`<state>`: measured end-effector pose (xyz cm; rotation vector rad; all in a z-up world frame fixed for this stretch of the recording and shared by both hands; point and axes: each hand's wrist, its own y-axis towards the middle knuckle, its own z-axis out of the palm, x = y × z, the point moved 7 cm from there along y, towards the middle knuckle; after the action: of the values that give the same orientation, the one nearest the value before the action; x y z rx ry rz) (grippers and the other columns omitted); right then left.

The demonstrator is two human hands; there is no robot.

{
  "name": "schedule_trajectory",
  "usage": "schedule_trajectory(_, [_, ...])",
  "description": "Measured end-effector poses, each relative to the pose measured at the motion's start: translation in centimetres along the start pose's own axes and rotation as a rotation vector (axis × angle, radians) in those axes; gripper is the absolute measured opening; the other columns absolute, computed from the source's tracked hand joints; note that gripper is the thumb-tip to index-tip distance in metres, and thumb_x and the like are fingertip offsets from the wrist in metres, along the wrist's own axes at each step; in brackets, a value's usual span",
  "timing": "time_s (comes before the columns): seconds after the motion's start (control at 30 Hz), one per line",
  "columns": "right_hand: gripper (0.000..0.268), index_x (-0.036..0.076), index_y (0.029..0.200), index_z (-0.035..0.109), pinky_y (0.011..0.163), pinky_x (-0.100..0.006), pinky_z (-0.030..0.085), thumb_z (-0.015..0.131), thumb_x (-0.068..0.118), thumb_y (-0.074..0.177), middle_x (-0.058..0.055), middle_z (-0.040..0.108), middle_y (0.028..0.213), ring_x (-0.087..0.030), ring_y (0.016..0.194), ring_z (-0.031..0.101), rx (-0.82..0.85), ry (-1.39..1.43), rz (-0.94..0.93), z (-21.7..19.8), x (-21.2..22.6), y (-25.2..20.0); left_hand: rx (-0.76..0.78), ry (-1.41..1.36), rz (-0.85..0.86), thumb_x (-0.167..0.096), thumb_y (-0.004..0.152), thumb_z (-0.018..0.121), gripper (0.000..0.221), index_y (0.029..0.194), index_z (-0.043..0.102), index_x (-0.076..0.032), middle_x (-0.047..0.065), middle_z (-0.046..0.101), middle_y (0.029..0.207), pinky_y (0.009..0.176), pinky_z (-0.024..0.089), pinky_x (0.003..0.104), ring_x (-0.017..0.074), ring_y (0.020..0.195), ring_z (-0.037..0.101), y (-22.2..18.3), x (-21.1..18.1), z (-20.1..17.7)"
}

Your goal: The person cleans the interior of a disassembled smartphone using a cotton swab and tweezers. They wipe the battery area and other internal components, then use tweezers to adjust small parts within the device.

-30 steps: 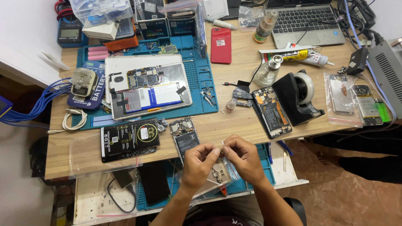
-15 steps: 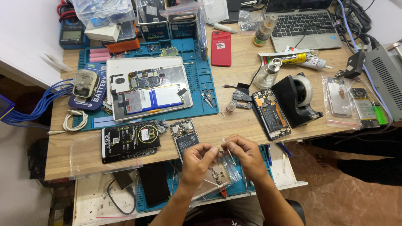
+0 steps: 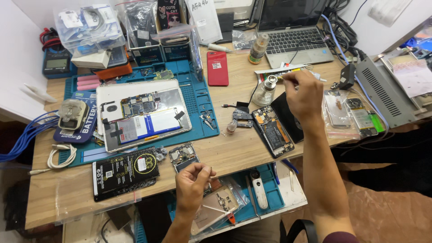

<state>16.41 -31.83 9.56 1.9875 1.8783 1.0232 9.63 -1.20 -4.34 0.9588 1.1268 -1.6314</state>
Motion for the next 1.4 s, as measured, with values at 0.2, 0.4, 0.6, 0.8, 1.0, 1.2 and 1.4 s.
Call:
schedule_trajectory(0.2, [0.012,0.01,0.09,0.069,0.072,-0.042,0.042,0.057,0.012,0.087,-0.008,0.059,0.09,-0.028,0.084,0.056,0.225,-0.142,0.176,4.0,-4.9,1.2,0.007,-0.039,0.049,-0.004,0.078,0.06,0.012,0.072,0.065,0.005,0.016,0.068,0.063,0.039,0.039,0.022,0.0129,0.045,0.05,0.5,0.9,-0.8])
schedule_trajectory(0.4, [0.011,0.016,0.089,0.067,0.069,-0.045,0.04,0.057,0.021,0.09,-0.006,0.055,0.084,-0.027,0.078,0.052,0.254,-0.347,0.122,5.8,-5.3,1.5,0.011,-0.03,0.05,-0.006,0.079,0.061,0.012,0.073,0.064,0.004,0.016,0.069,0.064,0.039,0.039,0.021,0.012,0.044,0.047,0.8,1.0,-0.7])
schedule_trajectory(0.6, [0.011,0.016,0.091,0.068,0.068,-0.045,0.04,0.058,0.02,0.089,-0.006,0.055,0.084,-0.028,0.077,0.053,0.262,-0.356,0.108,6.0,-5.3,1.5,0.014,-0.022,0.044,-0.005,0.08,0.06,0.012,0.072,0.064,0.004,0.016,0.068,0.065,0.04,0.04,0.021,0.0124,0.046,0.048,0.7,0.8,-0.6])
schedule_trajectory(0.8, [0.012,0.015,0.09,0.068,0.065,-0.045,0.042,0.057,0.021,0.089,-0.006,0.054,0.082,-0.029,0.075,0.052,0.251,-0.42,0.041,6.2,-5.0,1.5,0.025,-0.001,0.049,-0.006,0.079,0.06,0.013,0.072,0.065,0.003,0.016,0.068,0.064,0.039,0.04,0.021,0.0118,0.045,0.047,0.4,0.6,-0.5])
schedule_trajectory(1.0, [0.016,0.014,0.085,0.065,0.058,-0.04,0.038,0.051,0.008,0.085,-0.005,0.053,0.079,-0.027,0.071,0.05,0.212,-0.576,-0.1,6.4,-4.5,1.3,0.013,-0.004,0.059,-0.006,0.079,0.06,0.014,0.07,0.064,0.004,0.014,0.068,0.063,0.039,0.039,0.021,0.0115,0.044,0.047,0.2,0.4,-0.4])
schedule_trajectory(1.2, [0.018,0.01,0.07,0.058,0.061,-0.034,0.035,0.048,-0.003,0.078,-0.003,0.048,0.07,-0.021,0.064,0.045,0.189,-0.715,-0.215,6.0,-2.9,1.4,0.018,0.01,0.052,-0.006,0.079,0.061,0.012,0.072,0.066,0.003,0.014,0.069,0.064,0.039,0.041,0.021,0.0121,0.046,0.051,-0.1,0.7,-0.4])
schedule_trajectory(1.4, [0.015,0.009,0.071,0.055,0.057,-0.034,0.033,0.049,-0.004,0.075,-0.004,0.049,0.073,-0.022,0.066,0.045,0.14,-0.697,-0.253,6.0,-2.6,1.6,0.021,0.003,0.048,-0.006,0.079,0.061,0.012,0.07,0.065,0.002,0.013,0.068,0.063,0.04,0.04,0.022,0.0126,0.046,0.051,-0.3,0.4,-0.1])
